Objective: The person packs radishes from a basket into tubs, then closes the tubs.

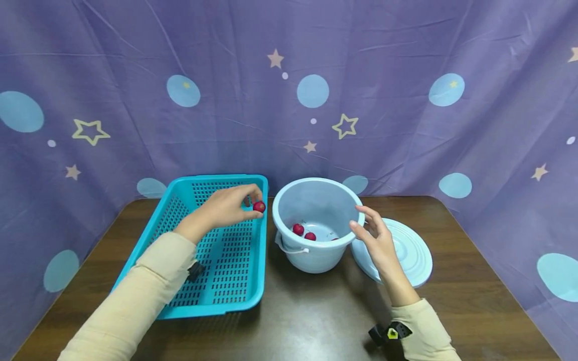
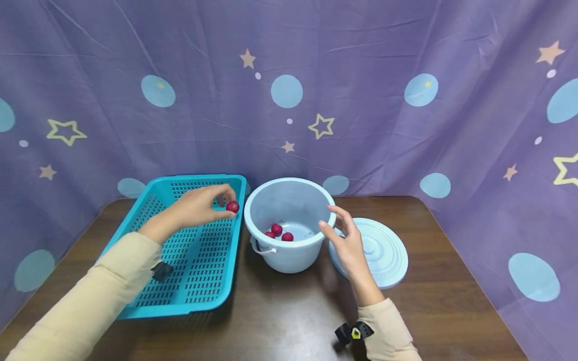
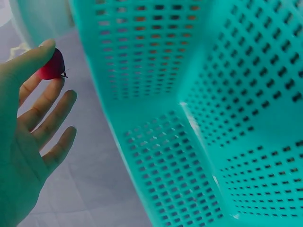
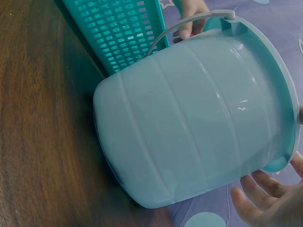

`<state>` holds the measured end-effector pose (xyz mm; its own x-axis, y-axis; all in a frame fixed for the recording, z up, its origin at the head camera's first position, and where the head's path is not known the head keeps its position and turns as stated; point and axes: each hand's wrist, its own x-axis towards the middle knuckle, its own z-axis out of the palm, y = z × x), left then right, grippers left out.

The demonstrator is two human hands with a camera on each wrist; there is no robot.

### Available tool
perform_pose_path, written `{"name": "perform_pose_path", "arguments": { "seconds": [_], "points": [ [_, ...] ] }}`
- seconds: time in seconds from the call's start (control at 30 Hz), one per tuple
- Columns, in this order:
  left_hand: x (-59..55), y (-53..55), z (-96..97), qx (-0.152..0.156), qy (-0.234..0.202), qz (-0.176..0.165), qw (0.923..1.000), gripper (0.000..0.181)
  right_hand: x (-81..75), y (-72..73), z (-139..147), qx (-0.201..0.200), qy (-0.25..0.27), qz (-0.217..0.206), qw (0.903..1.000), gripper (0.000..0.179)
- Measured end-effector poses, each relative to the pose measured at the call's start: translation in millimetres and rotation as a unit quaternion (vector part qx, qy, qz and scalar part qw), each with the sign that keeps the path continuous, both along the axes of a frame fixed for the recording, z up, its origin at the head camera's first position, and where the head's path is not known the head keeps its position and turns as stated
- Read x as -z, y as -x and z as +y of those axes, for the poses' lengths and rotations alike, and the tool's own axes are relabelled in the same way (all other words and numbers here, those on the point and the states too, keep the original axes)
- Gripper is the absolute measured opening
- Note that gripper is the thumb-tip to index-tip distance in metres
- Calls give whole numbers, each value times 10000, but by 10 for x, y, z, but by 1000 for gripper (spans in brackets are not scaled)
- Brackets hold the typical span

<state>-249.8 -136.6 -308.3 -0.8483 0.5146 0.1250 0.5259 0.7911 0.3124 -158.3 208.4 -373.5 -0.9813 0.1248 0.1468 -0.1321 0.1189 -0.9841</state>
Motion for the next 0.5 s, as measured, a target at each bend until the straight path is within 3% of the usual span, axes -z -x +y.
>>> {"name": "perform_pose_path", "arguments": {
  "seconds": [0.13,0.33,0.5],
  "points": [
    [-85,-96,38,-8,-530,248,9983,32,11,-1,1,-6,8,-6,10000,47],
    [-151,-247,160,118,-1199,801,9895,33,14,10,3,-11,2,49,10000,47],
    [-209,-349,294,439,-1203,619,9898,31,13,8,6,-39,5,24,10000,48]
  ]
}}
